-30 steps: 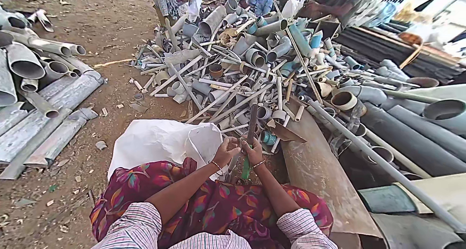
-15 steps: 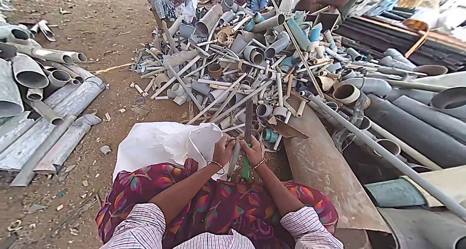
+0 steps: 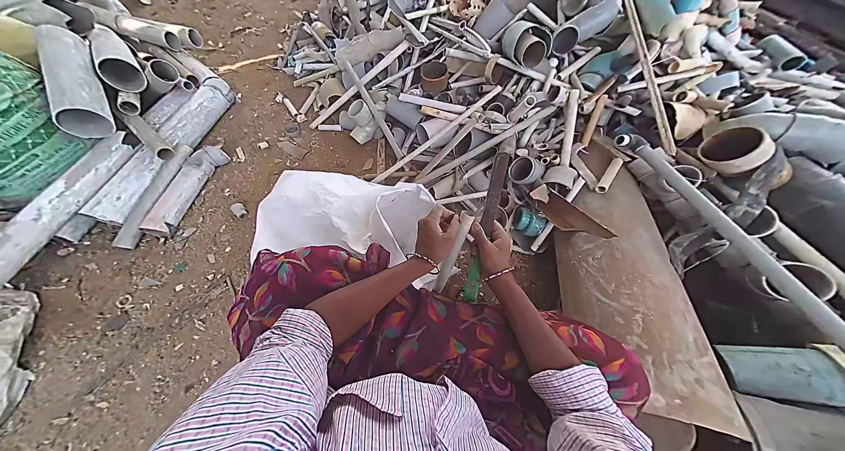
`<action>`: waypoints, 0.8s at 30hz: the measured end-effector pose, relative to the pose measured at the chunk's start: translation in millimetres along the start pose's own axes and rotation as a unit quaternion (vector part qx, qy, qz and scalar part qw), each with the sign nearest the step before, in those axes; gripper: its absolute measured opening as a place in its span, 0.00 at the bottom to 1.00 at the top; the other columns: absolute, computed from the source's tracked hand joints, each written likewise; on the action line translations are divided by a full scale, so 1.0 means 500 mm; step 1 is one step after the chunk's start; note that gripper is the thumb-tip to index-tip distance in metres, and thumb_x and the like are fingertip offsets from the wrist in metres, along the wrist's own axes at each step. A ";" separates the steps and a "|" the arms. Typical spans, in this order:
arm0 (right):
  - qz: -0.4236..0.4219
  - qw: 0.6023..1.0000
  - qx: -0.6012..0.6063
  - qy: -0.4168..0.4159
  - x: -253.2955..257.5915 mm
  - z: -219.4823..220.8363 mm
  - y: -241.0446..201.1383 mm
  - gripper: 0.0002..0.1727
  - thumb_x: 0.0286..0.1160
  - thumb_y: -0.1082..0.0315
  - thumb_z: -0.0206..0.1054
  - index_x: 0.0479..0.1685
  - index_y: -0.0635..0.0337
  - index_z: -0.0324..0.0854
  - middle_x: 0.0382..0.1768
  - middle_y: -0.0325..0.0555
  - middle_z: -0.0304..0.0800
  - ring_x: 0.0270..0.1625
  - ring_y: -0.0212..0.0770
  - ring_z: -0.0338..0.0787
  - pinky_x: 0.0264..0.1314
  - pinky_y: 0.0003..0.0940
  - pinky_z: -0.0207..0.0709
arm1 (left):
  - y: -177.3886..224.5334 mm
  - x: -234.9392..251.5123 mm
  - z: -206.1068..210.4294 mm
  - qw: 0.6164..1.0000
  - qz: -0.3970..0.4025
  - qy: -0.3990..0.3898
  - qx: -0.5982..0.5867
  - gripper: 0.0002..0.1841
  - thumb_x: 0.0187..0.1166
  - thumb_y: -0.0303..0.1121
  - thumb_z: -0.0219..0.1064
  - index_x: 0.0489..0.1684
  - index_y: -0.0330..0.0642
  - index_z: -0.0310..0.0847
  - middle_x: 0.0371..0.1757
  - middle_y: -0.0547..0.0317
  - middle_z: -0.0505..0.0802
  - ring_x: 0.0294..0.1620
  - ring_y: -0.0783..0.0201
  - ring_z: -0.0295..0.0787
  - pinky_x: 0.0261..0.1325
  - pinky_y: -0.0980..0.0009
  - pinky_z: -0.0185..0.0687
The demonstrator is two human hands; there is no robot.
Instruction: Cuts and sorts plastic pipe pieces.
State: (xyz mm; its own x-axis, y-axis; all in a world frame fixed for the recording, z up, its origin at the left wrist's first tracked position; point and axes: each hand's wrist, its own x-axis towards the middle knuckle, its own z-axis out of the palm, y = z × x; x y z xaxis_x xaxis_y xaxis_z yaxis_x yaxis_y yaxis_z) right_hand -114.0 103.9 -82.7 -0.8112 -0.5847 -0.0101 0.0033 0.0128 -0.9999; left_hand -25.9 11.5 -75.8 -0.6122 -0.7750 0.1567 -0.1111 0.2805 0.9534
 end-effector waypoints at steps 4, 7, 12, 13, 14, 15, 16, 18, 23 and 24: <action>0.019 1.000 0.000 0.018 0.000 0.009 0.008 0.04 0.87 0.74 0.59 0.48 0.65 0.76 0.19 0.32 0.77 0.14 0.21 0.72 0.20 0.16 0.71 | -0.006 -0.001 0.009 0.999 0.026 0.025 0.004 0.08 0.79 0.24 0.67 0.44 0.25 0.82 0.35 0.44 0.92 0.28 0.62 0.88 0.38 0.66 0.85; 0.035 0.999 0.006 -0.011 -0.010 0.015 0.023 0.03 0.85 0.73 0.60 0.49 0.63 0.73 0.21 0.33 0.75 0.14 0.22 0.71 0.20 0.17 0.71 | -0.007 0.008 0.005 0.999 0.005 0.031 0.007 0.08 0.81 0.25 0.66 0.46 0.25 0.81 0.36 0.45 0.92 0.28 0.63 0.87 0.39 0.66 0.85; 0.080 0.996 -0.001 -0.050 -0.019 0.027 0.045 0.17 0.70 0.80 0.73 0.52 0.67 0.71 0.18 0.35 0.77 0.13 0.24 0.73 0.19 0.19 0.73 | -0.003 0.008 0.007 1.000 -0.014 0.025 0.000 0.08 0.82 0.26 0.66 0.47 0.26 0.82 0.38 0.45 0.92 0.28 0.64 0.86 0.40 0.67 0.84; 0.079 0.995 0.017 -0.057 -0.020 0.026 0.040 0.15 0.71 0.81 0.71 0.51 0.66 0.71 0.17 0.34 0.77 0.12 0.23 0.73 0.18 0.18 0.73 | -0.004 0.009 0.007 1.000 -0.011 0.025 -0.013 0.09 0.83 0.26 0.65 0.49 0.25 0.82 0.39 0.44 0.92 0.30 0.64 0.88 0.42 0.66 0.85; 0.074 0.995 0.031 -0.063 -0.018 0.023 0.036 0.12 0.73 0.81 0.68 0.51 0.65 0.72 0.17 0.33 0.79 0.12 0.22 0.73 0.18 0.17 0.72 | -0.004 0.012 0.005 0.999 -0.010 0.023 -0.029 0.09 0.84 0.25 0.64 0.51 0.25 0.81 0.41 0.43 0.93 0.33 0.64 0.90 0.45 0.66 0.86; 0.069 0.994 0.047 -0.069 -0.017 0.021 0.032 0.10 0.75 0.82 0.66 0.50 0.65 0.73 0.17 0.33 0.80 0.12 0.22 0.73 0.17 0.17 0.72 | -0.002 0.017 0.002 0.999 -0.017 0.019 -0.046 0.10 0.86 0.25 0.63 0.54 0.24 0.81 0.43 0.43 0.93 0.35 0.63 0.91 0.47 0.66 0.88; 0.069 0.993 0.058 -0.078 -0.017 0.018 0.027 0.08 0.77 0.81 0.63 0.49 0.65 0.74 0.18 0.33 0.81 0.11 0.22 0.72 0.17 0.17 0.72 | -0.002 0.023 -0.002 0.998 -0.027 0.017 -0.062 0.10 0.86 0.25 0.62 0.55 0.25 0.80 0.43 0.42 0.93 0.36 0.62 0.92 0.48 0.64 0.88; 0.077 0.990 0.072 -0.099 -0.013 0.012 0.022 0.05 0.81 0.81 0.60 0.47 0.64 0.74 0.17 0.34 0.82 0.11 0.22 0.72 0.17 0.17 0.71 | -0.006 0.035 -0.005 0.994 -0.061 0.008 -0.095 0.11 0.88 0.25 0.60 0.57 0.25 0.80 0.43 0.41 0.93 0.36 0.60 0.93 0.47 0.61 0.91; 0.096 0.980 0.105 -0.139 -0.010 0.002 0.020 0.06 0.85 0.80 0.52 0.49 0.62 0.73 0.20 0.36 0.86 0.10 0.22 0.73 0.16 0.16 0.71 | 0.001 0.046 -0.011 0.965 -0.197 -0.004 -0.175 0.12 0.91 0.28 0.57 0.60 0.28 0.79 0.44 0.43 0.92 0.32 0.61 0.92 0.40 0.64 0.90; 0.096 0.979 0.111 -0.142 -0.010 0.002 0.020 0.07 0.86 0.80 0.51 0.48 0.61 0.73 0.20 0.36 0.87 0.10 0.22 0.73 0.16 0.16 0.71 | 0.011 0.046 -0.015 0.956 -0.224 -0.009 -0.189 0.12 0.92 0.29 0.55 0.61 0.29 0.78 0.43 0.44 0.92 0.29 0.62 0.91 0.36 0.66 0.89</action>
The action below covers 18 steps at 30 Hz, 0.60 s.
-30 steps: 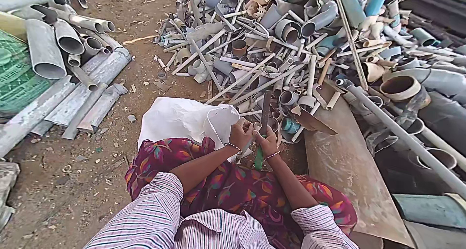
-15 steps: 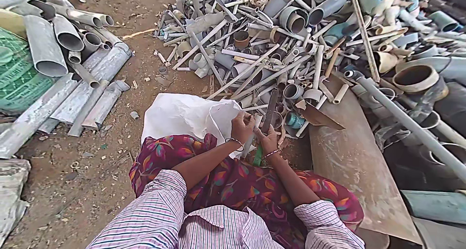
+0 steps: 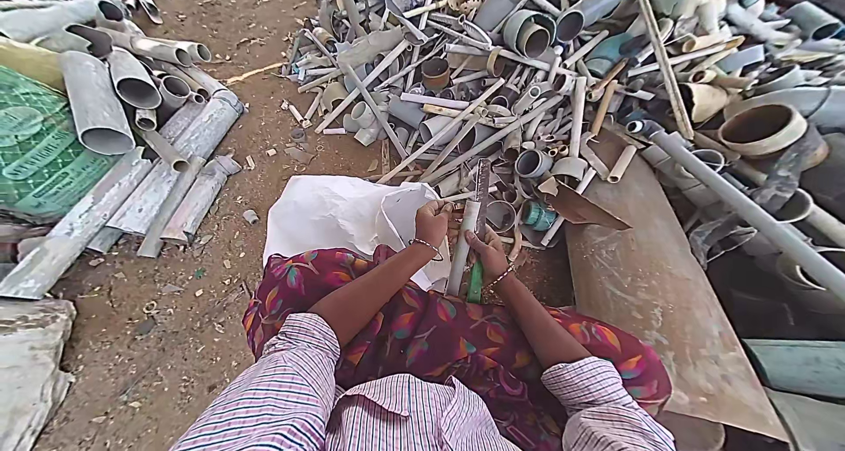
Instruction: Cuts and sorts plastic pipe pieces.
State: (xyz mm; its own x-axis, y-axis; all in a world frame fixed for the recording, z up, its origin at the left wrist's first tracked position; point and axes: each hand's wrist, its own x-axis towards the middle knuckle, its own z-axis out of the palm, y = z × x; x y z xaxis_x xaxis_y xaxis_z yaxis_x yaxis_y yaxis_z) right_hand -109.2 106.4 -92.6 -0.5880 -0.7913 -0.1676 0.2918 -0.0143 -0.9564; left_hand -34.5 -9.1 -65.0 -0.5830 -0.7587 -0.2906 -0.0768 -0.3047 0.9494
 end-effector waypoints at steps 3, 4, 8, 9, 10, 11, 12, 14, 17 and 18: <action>-0.012 1.000 0.014 -0.015 0.001 -0.004 0.004 0.08 0.86 0.80 0.49 0.48 0.61 0.73 0.23 0.36 0.89 0.11 0.21 0.74 0.16 0.15 0.71 | 0.016 -0.010 -0.005 0.999 -0.024 -0.016 -0.030 0.16 0.96 0.33 0.48 0.58 0.31 0.78 0.37 0.49 0.92 0.24 0.66 0.88 0.30 0.71 0.86; -0.014 1.000 0.018 -0.016 0.002 -0.005 0.004 0.09 0.86 0.79 0.48 0.48 0.61 0.73 0.23 0.36 0.89 0.12 0.21 0.74 0.16 0.15 0.71 | 0.017 -0.012 -0.006 0.999 -0.018 -0.022 -0.035 0.18 0.97 0.36 0.44 0.55 0.31 0.77 0.35 0.50 0.92 0.24 0.67 0.89 0.31 0.71 0.86; -0.010 1.000 0.014 -0.010 0.005 -0.007 0.002 0.09 0.87 0.79 0.48 0.46 0.61 0.73 0.21 0.35 0.88 0.11 0.22 0.74 0.17 0.16 0.72 | 0.011 -0.024 -0.011 0.995 0.064 -0.075 -0.025 0.23 0.97 0.41 0.43 0.64 0.31 0.78 0.44 0.51 0.88 0.33 0.67 0.88 0.39 0.69 0.87; -0.013 1.000 0.010 -0.017 0.005 -0.007 0.003 0.08 0.87 0.79 0.48 0.47 0.61 0.73 0.23 0.35 0.89 0.12 0.21 0.74 0.17 0.16 0.72 | 0.009 -0.026 -0.012 0.992 0.086 -0.093 -0.004 0.19 0.95 0.39 0.50 0.68 0.32 0.76 0.50 0.50 0.88 0.38 0.67 0.88 0.42 0.69 0.86; -0.018 0.999 0.007 -0.028 0.005 -0.008 0.006 0.08 0.86 0.79 0.48 0.46 0.60 0.73 0.24 0.35 0.90 0.12 0.21 0.74 0.17 0.15 0.71 | 0.008 -0.028 -0.011 0.989 0.098 -0.105 0.021 0.18 0.91 0.35 0.58 0.70 0.32 0.75 0.54 0.48 0.89 0.43 0.66 0.87 0.46 0.69 0.85; -0.024 0.999 0.007 -0.039 0.004 -0.009 0.010 0.08 0.85 0.78 0.48 0.46 0.60 0.73 0.25 0.35 0.90 0.12 0.20 0.74 0.17 0.15 0.71 | 0.005 -0.028 -0.011 0.987 0.106 -0.107 0.048 0.19 0.86 0.33 0.65 0.71 0.32 0.76 0.56 0.46 0.91 0.45 0.65 0.88 0.50 0.68 0.84; -0.027 0.998 0.004 -0.047 0.005 -0.010 0.013 0.08 0.86 0.78 0.48 0.46 0.60 0.73 0.25 0.34 0.90 0.13 0.20 0.75 0.18 0.15 0.71 | 0.000 -0.023 -0.007 0.987 0.114 -0.099 0.061 0.18 0.83 0.31 0.69 0.67 0.31 0.79 0.51 0.47 0.92 0.42 0.67 0.88 0.50 0.68 0.84; -0.030 0.998 0.012 -0.054 0.004 -0.011 0.012 0.10 0.85 0.79 0.47 0.46 0.60 0.73 0.25 0.34 0.91 0.12 0.20 0.75 0.18 0.15 0.72 | -0.006 -0.017 -0.003 0.985 0.132 -0.089 0.069 0.13 0.84 0.28 0.67 0.59 0.28 0.83 0.43 0.50 0.92 0.36 0.70 0.86 0.46 0.71 0.84; -0.031 0.996 0.038 -0.081 0.005 -0.020 0.009 0.10 0.84 0.76 0.45 0.46 0.57 0.73 0.26 0.34 0.92 0.12 0.20 0.76 0.18 0.15 0.72 | -0.007 -0.014 -0.003 0.986 0.141 -0.083 0.037 0.10 0.87 0.25 0.62 0.55 0.26 0.83 0.41 0.51 0.92 0.36 0.72 0.88 0.47 0.73 0.86; -0.029 0.994 0.050 -0.092 0.006 -0.024 0.010 0.10 0.83 0.75 0.46 0.46 0.57 0.73 0.26 0.34 0.92 0.12 0.21 0.77 0.17 0.15 0.73 | -0.006 -0.014 -0.002 0.987 0.133 -0.081 0.022 0.10 0.87 0.24 0.60 0.55 0.25 0.83 0.42 0.50 0.92 0.37 0.71 0.89 0.48 0.72 0.87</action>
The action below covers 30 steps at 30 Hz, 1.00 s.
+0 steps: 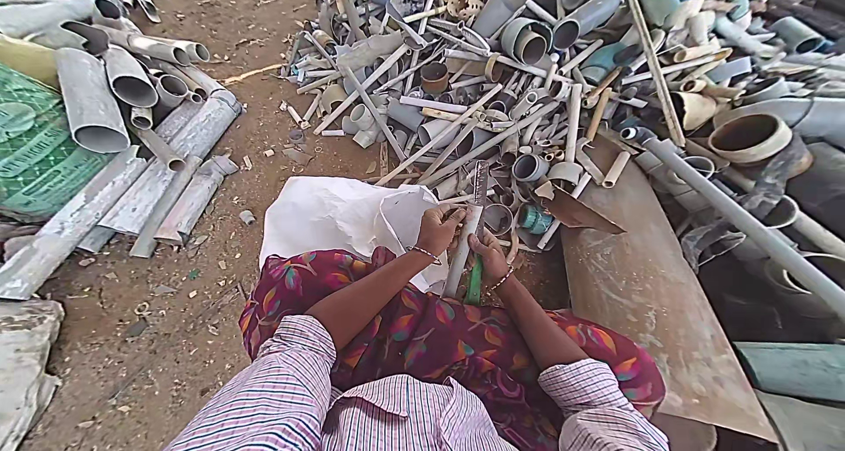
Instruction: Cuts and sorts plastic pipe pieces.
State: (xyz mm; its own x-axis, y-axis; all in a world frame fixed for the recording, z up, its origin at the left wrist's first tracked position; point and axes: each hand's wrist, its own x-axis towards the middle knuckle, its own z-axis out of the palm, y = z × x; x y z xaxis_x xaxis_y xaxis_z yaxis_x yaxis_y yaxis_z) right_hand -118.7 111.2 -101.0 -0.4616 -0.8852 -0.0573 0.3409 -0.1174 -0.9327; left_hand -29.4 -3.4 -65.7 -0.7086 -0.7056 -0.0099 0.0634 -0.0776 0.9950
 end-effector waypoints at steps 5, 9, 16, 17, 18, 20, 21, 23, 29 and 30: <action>0.020 0.998 0.028 -0.050 0.005 -0.016 0.007 0.06 0.81 0.69 0.51 0.45 0.54 0.72 0.26 0.34 0.92 0.12 0.21 0.77 0.17 0.15 0.73 | 0.013 0.001 0.006 0.992 -0.087 0.035 -0.080 0.10 0.89 0.24 0.57 0.53 0.25 0.82 0.40 0.51 0.90 0.34 0.69 0.87 0.43 0.71 0.87; 0.021 0.998 0.038 -0.040 0.006 -0.019 0.006 0.07 0.82 0.70 0.48 0.46 0.55 0.71 0.27 0.35 0.93 0.13 0.22 0.79 0.18 0.15 0.74 | 0.014 0.001 0.003 0.991 -0.087 0.012 -0.104 0.11 0.89 0.26 0.58 0.56 0.27 0.81 0.43 0.51 0.90 0.36 0.69 0.88 0.45 0.71 0.87; 0.035 0.999 0.027 0.013 0.009 -0.015 0.003 0.15 0.85 0.72 0.40 0.35 0.52 0.72 0.09 0.27 0.76 0.09 0.23 0.74 0.16 0.17 0.73 | 0.012 -0.019 0.010 0.998 -0.035 -0.042 0.023 0.18 0.78 0.24 0.72 0.63 0.28 0.77 0.46 0.49 0.91 0.36 0.72 0.84 0.43 0.74 0.81; 0.036 0.999 0.021 0.029 0.007 -0.007 0.001 0.16 0.88 0.74 0.40 0.35 0.53 0.72 0.08 0.27 0.74 0.09 0.23 0.73 0.15 0.17 0.72 | 0.012 -0.020 0.011 0.999 -0.034 -0.031 0.018 0.19 0.76 0.22 0.72 0.63 0.27 0.76 0.50 0.47 0.90 0.42 0.69 0.87 0.50 0.71 0.84; 0.034 0.998 0.011 0.044 0.006 -0.001 -0.001 0.15 0.89 0.75 0.41 0.36 0.54 0.71 0.08 0.28 0.74 0.08 0.23 0.73 0.15 0.17 0.72 | 0.010 -0.019 0.012 0.999 -0.030 -0.017 0.011 0.20 0.74 0.19 0.72 0.63 0.26 0.75 0.51 0.45 0.90 0.44 0.67 0.88 0.52 0.70 0.84; 0.023 0.997 -0.023 0.074 0.007 0.007 0.005 0.09 0.84 0.79 0.48 0.39 0.58 0.71 0.09 0.29 0.73 0.08 0.23 0.72 0.14 0.18 0.72 | 0.003 -0.016 0.013 1.000 -0.009 0.002 0.008 0.19 0.72 0.17 0.73 0.61 0.24 0.76 0.51 0.43 0.89 0.44 0.65 0.88 0.52 0.69 0.85; 0.019 0.995 -0.045 0.086 0.009 0.010 0.010 0.06 0.81 0.80 0.53 0.42 0.60 0.71 0.10 0.30 0.73 0.09 0.23 0.71 0.15 0.18 0.71 | -0.001 -0.015 0.013 1.000 0.004 0.006 0.014 0.19 0.71 0.17 0.73 0.59 0.24 0.77 0.51 0.44 0.89 0.43 0.66 0.88 0.52 0.70 0.86; 0.010 0.990 -0.081 0.113 0.011 0.017 0.019 0.07 0.76 0.82 0.62 0.45 0.62 0.72 0.13 0.30 0.75 0.10 0.23 0.71 0.15 0.18 0.71 | 0.000 -0.018 0.013 0.999 0.022 0.008 0.029 0.17 0.72 0.19 0.74 0.58 0.24 0.78 0.49 0.44 0.90 0.42 0.67 0.88 0.51 0.70 0.86; -0.040 0.986 -0.126 0.103 0.000 0.025 0.015 0.05 0.79 0.79 0.59 0.49 0.64 0.75 0.26 0.31 0.89 0.14 0.18 0.73 0.20 0.14 0.70 | -0.003 -0.016 0.011 0.993 0.093 0.032 0.061 0.08 0.77 0.20 0.70 0.48 0.24 0.84 0.41 0.49 0.92 0.36 0.72 0.85 0.46 0.75 0.82; -0.041 0.986 -0.127 0.100 -0.001 0.027 0.012 0.05 0.80 0.79 0.59 0.47 0.64 0.75 0.26 0.31 0.89 0.14 0.17 0.72 0.19 0.14 0.69 | -0.005 -0.014 0.012 0.991 0.103 0.040 0.071 0.07 0.78 0.20 0.69 0.48 0.24 0.85 0.41 0.47 0.92 0.38 0.70 0.86 0.48 0.73 0.83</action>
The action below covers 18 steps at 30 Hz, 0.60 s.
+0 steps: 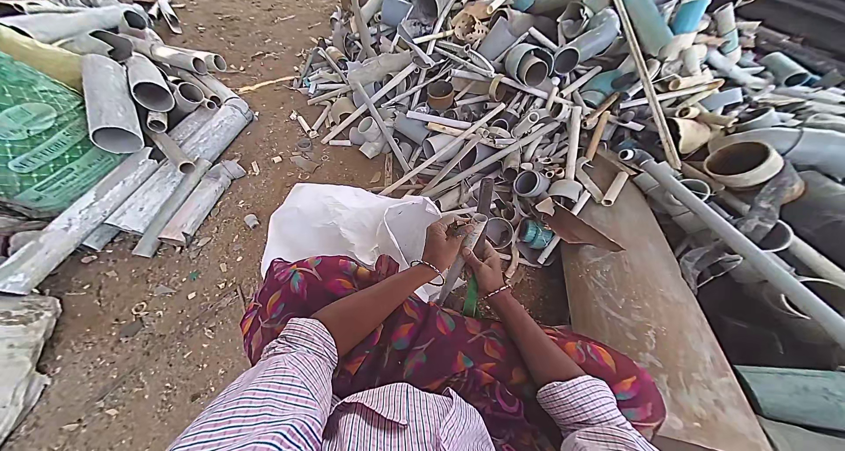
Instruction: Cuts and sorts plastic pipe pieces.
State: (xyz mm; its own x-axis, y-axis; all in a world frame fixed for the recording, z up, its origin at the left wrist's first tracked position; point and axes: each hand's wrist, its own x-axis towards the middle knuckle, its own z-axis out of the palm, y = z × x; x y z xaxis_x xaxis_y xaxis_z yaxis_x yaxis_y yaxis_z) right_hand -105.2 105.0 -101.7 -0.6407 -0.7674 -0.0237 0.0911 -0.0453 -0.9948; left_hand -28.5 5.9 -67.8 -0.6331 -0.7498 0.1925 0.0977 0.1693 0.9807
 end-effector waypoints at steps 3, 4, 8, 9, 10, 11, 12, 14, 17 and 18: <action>0.000 1.000 -0.001 -0.027 -0.003 -0.001 -0.002 0.05 0.81 0.79 0.57 0.48 0.64 0.75 0.28 0.31 0.90 0.15 0.17 0.72 0.19 0.13 0.68 | -0.003 0.006 0.000 0.999 -0.024 0.023 0.003 0.08 0.83 0.22 0.66 0.51 0.23 0.84 0.41 0.45 0.92 0.37 0.66 0.88 0.48 0.69 0.85; -0.001 0.999 0.004 -0.038 -0.003 -0.002 0.000 0.05 0.82 0.79 0.56 0.49 0.64 0.75 0.29 0.31 0.91 0.15 0.17 0.72 0.19 0.13 0.68 | -0.002 0.009 -0.002 0.998 -0.047 0.029 -0.014 0.08 0.84 0.23 0.64 0.51 0.23 0.83 0.39 0.46 0.91 0.35 0.67 0.87 0.46 0.69 0.85; 0.004 0.994 0.042 -0.098 0.000 -0.013 0.006 0.08 0.85 0.76 0.50 0.49 0.61 0.74 0.32 0.31 0.92 0.16 0.16 0.74 0.21 0.13 0.70 | 0.007 0.029 -0.009 0.979 -0.145 0.057 -0.135 0.07 0.90 0.25 0.56 0.50 0.28 0.76 0.28 0.58 0.86 0.24 0.73 0.84 0.35 0.74 0.85; 0.009 0.993 0.053 -0.105 0.002 -0.015 0.004 0.09 0.86 0.75 0.47 0.49 0.59 0.74 0.32 0.30 0.93 0.16 0.16 0.75 0.21 0.13 0.70 | 0.011 0.029 -0.013 0.976 -0.152 0.046 -0.147 0.08 0.90 0.24 0.55 0.54 0.27 0.76 0.30 0.57 0.86 0.25 0.72 0.84 0.36 0.73 0.86; 0.013 0.993 0.062 -0.104 0.003 -0.015 0.001 0.11 0.88 0.75 0.45 0.49 0.59 0.74 0.32 0.30 0.93 0.16 0.17 0.75 0.21 0.13 0.71 | 0.016 0.028 -0.016 0.976 -0.153 0.034 -0.149 0.10 0.90 0.23 0.55 0.58 0.27 0.76 0.33 0.56 0.88 0.27 0.71 0.86 0.38 0.73 0.87; 0.015 0.993 0.069 -0.095 0.003 -0.015 -0.003 0.13 0.89 0.75 0.42 0.48 0.59 0.74 0.31 0.30 0.93 0.15 0.17 0.75 0.20 0.13 0.71 | 0.019 0.026 -0.018 0.978 -0.150 0.020 -0.143 0.10 0.90 0.22 0.54 0.61 0.28 0.76 0.35 0.55 0.90 0.29 0.70 0.89 0.39 0.72 0.89; 0.015 0.994 0.072 -0.082 0.004 -0.015 -0.007 0.14 0.89 0.75 0.41 0.47 0.58 0.74 0.30 0.30 0.93 0.15 0.17 0.75 0.20 0.13 0.71 | 0.019 0.024 -0.019 0.981 -0.145 0.007 -0.132 0.12 0.89 0.20 0.52 0.64 0.28 0.75 0.39 0.53 0.90 0.31 0.69 0.90 0.41 0.71 0.89; 0.013 0.996 0.075 -0.039 0.009 -0.020 -0.015 0.14 0.90 0.75 0.41 0.47 0.59 0.74 0.27 0.31 0.91 0.14 0.18 0.75 0.19 0.14 0.72 | 0.018 0.023 -0.018 0.983 -0.150 -0.006 -0.110 0.14 0.88 0.18 0.51 0.65 0.28 0.75 0.46 0.48 0.89 0.34 0.66 0.90 0.42 0.70 0.88; 0.004 0.996 0.078 0.042 0.023 -0.038 -0.024 0.13 0.91 0.76 0.43 0.50 0.64 0.75 0.25 0.34 0.88 0.14 0.21 0.75 0.20 0.15 0.72 | 0.017 0.022 -0.015 0.980 -0.177 -0.015 -0.093 0.12 0.88 0.18 0.53 0.64 0.28 0.75 0.50 0.47 0.86 0.35 0.65 0.88 0.42 0.70 0.87; -0.002 0.995 0.076 0.063 0.030 -0.047 -0.025 0.13 0.91 0.76 0.43 0.49 0.63 0.75 0.24 0.35 0.88 0.14 0.21 0.75 0.19 0.15 0.72 | 0.015 0.022 -0.015 0.979 -0.180 -0.019 -0.090 0.12 0.88 0.19 0.55 0.63 0.28 0.76 0.50 0.47 0.86 0.36 0.66 0.87 0.43 0.70 0.87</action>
State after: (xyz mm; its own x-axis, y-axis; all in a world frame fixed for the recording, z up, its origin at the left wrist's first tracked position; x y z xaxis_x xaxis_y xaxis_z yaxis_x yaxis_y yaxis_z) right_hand -133.9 109.2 -91.8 -0.7305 -0.6816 -0.0418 0.1963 -0.1510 -0.9689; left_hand -29.0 -5.9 -58.1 -0.6796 -0.7149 -0.1642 -0.0047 -0.2196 0.9756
